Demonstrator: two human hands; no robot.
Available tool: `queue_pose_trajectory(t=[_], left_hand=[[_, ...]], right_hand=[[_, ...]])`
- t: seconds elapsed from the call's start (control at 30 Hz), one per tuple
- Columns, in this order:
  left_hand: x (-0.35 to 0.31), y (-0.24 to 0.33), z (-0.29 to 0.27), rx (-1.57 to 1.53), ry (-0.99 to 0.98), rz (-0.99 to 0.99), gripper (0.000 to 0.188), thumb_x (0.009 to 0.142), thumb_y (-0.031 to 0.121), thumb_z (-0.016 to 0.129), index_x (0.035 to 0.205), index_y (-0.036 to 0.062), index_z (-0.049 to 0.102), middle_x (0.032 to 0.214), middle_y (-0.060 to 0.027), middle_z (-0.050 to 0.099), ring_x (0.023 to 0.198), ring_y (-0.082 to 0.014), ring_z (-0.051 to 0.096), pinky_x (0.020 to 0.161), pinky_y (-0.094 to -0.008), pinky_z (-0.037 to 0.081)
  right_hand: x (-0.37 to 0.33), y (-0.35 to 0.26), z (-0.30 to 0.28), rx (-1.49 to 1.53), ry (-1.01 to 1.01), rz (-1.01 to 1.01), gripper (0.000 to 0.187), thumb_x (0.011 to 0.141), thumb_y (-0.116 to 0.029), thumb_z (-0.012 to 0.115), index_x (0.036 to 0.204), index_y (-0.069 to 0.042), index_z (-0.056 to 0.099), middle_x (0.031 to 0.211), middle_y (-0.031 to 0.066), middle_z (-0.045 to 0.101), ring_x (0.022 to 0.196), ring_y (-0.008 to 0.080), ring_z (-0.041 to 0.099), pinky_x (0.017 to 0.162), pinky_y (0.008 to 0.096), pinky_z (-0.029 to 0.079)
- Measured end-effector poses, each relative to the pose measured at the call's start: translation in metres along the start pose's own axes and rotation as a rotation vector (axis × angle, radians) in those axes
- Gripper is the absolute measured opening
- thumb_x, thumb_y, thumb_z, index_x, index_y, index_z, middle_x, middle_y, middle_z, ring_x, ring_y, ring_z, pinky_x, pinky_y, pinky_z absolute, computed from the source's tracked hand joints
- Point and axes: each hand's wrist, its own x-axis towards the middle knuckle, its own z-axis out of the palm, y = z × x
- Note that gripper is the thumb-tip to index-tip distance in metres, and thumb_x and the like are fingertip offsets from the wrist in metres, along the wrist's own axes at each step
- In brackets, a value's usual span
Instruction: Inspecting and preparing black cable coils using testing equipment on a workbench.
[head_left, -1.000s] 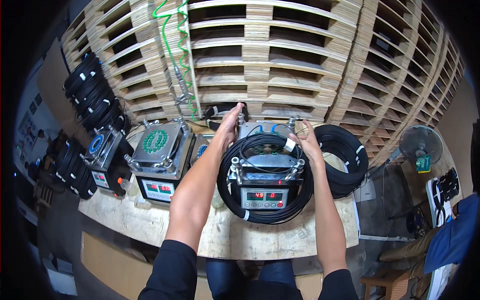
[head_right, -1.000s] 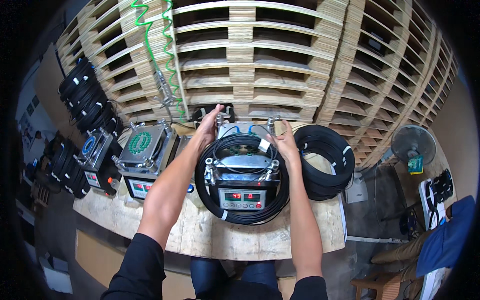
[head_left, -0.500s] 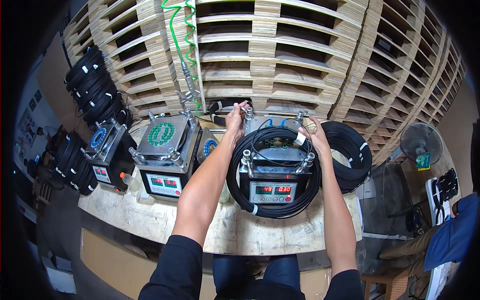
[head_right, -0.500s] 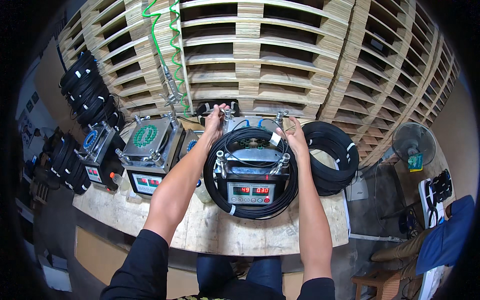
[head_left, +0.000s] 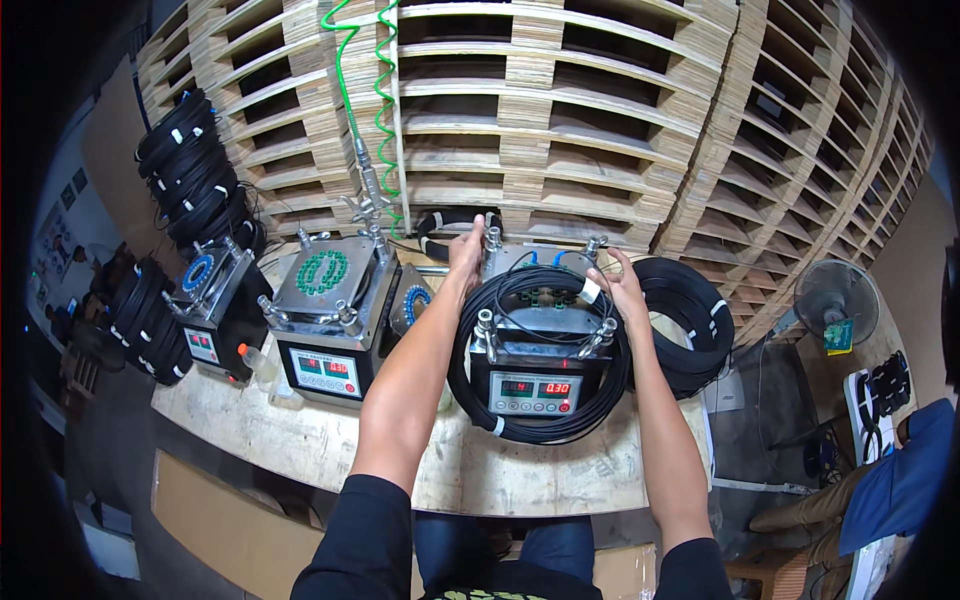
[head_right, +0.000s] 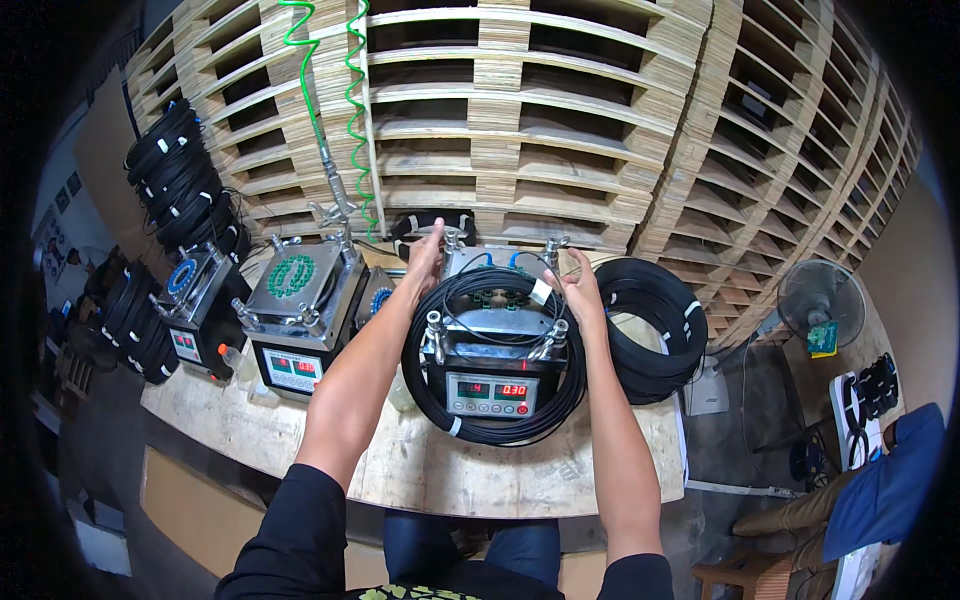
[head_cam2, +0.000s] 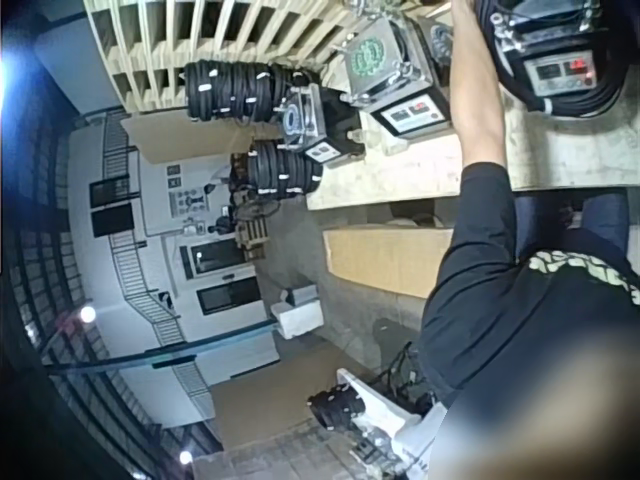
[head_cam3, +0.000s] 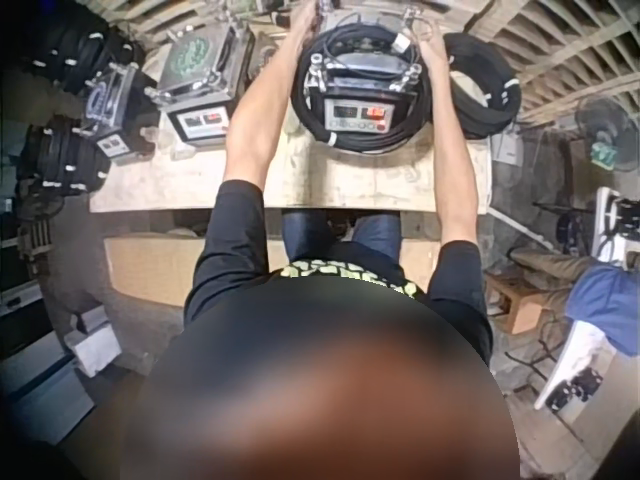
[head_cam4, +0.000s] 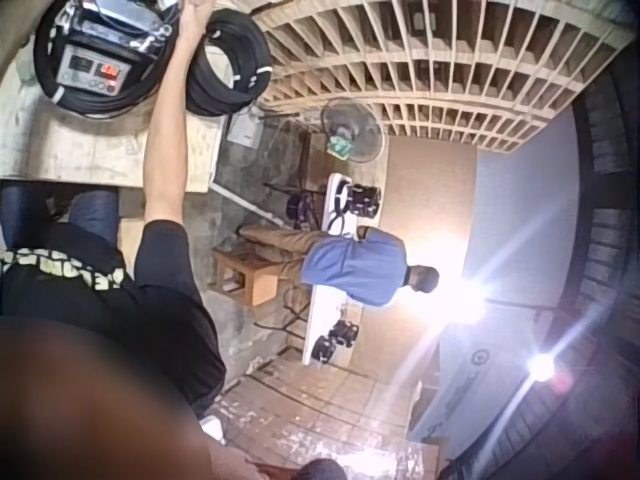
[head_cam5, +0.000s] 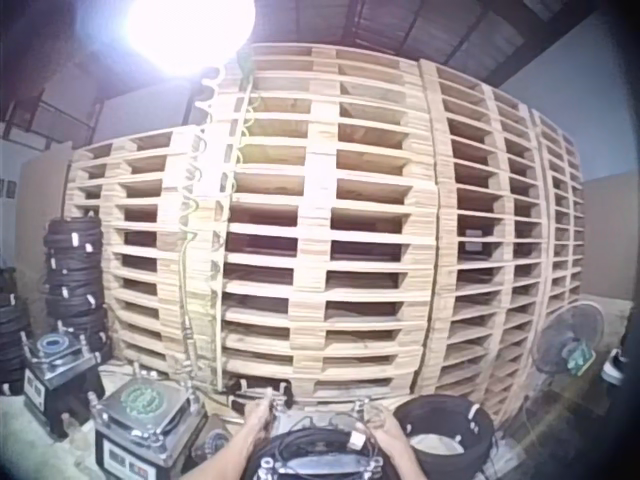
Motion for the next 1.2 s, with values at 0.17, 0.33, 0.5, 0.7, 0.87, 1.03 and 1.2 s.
queue_pose_trajectory(t=[0.17, 0.33, 0.5, 0.7, 0.87, 1.03, 1.2], left_hand=[[-0.004, -0.017, 0.029, -0.556, 0.056, 0.049, 0.049, 0.098, 0.050, 0.057, 0.099, 0.0032, 0.068, 0.075, -0.0030, 0.064, 0.063, -0.0118, 0.055, 0.055, -0.0247, 0.044], [0.013, -0.012, -0.003, -0.130, -0.043, 0.212, 0.041, 0.105, 0.041, 0.049, 0.109, 0.0041, 0.067, 0.087, -0.0055, 0.068, 0.073, -0.0146, 0.062, 0.062, -0.0289, 0.046], [-0.044, 0.029, 0.017, 0.381, 0.111, 0.296, 0.062, 0.086, 0.007, 0.061, 0.146, 0.0072, 0.045, 0.129, -0.0200, 0.060, 0.107, -0.0208, 0.061, 0.089, -0.0323, 0.048], [-0.193, 0.038, 0.017, 0.395, 0.020, 0.551, 0.028, 0.091, 0.007, 0.059, 0.118, 0.0010, 0.065, 0.122, -0.0116, 0.065, 0.112, -0.0231, 0.062, 0.097, -0.0326, 0.047], [-0.268, 0.007, -0.008, 0.658, 0.070, 0.897, 0.058, 0.085, 0.024, 0.071, 0.136, 0.0022, 0.054, 0.145, -0.0196, 0.049, 0.135, -0.0357, 0.045, 0.113, -0.0424, 0.034], [-0.273, 0.015, 0.000, 0.609, 0.057, 0.861, 0.063, 0.084, 0.028, 0.075, 0.135, -0.0008, 0.053, 0.142, -0.0211, 0.051, 0.131, -0.0357, 0.050, 0.110, -0.0407, 0.038], [-0.276, 0.013, -0.015, 0.440, 0.050, 0.751, 0.049, 0.091, 0.022, 0.068, 0.131, -0.0029, 0.056, 0.128, -0.0214, 0.063, 0.119, -0.0331, 0.061, 0.103, -0.0370, 0.045]], right_hand=[[0.001, 0.009, -0.016, -0.019, 0.023, 0.008, 0.079, 0.079, -0.025, 0.085, 0.144, -0.010, 0.044, 0.083, 0.0089, 0.064, 0.076, 0.0155, 0.061, 0.071, 0.0291, 0.049], [-0.005, -0.007, 0.004, -0.018, -0.005, 0.012, 0.078, 0.080, -0.023, 0.085, 0.144, -0.008, 0.043, 0.082, 0.0107, 0.067, 0.076, 0.0148, 0.063, 0.070, 0.0280, 0.049], [-0.010, -0.005, -0.007, -0.023, 0.035, -0.045, 0.069, 0.085, -0.029, 0.080, 0.141, -0.010, 0.046, 0.073, -0.0012, 0.054, 0.061, 0.0065, 0.047, 0.055, 0.0220, 0.036], [-0.001, 0.004, -0.017, -0.049, 0.038, -0.088, 0.068, 0.083, -0.018, 0.081, 0.139, -0.002, 0.045, 0.070, -0.0010, 0.056, 0.062, 0.0089, 0.051, 0.057, 0.0241, 0.041], [0.001, -0.006, 0.002, -0.069, 0.015, -0.099, 0.071, 0.082, -0.025, 0.083, 0.139, -0.003, 0.046, 0.078, 0.0040, 0.061, 0.067, 0.0104, 0.056, 0.060, 0.0240, 0.044], [0.014, 0.013, -0.008, -0.054, 0.033, -0.202, 0.071, 0.082, -0.029, 0.083, 0.139, -0.005, 0.048, 0.078, 0.0049, 0.062, 0.068, 0.0117, 0.057, 0.062, 0.0250, 0.045], [0.008, 0.011, -0.006, -0.070, 0.017, -0.180, 0.071, 0.084, -0.026, 0.082, 0.140, -0.004, 0.045, 0.069, 0.0011, 0.059, 0.062, 0.0080, 0.053, 0.057, 0.0231, 0.041]])
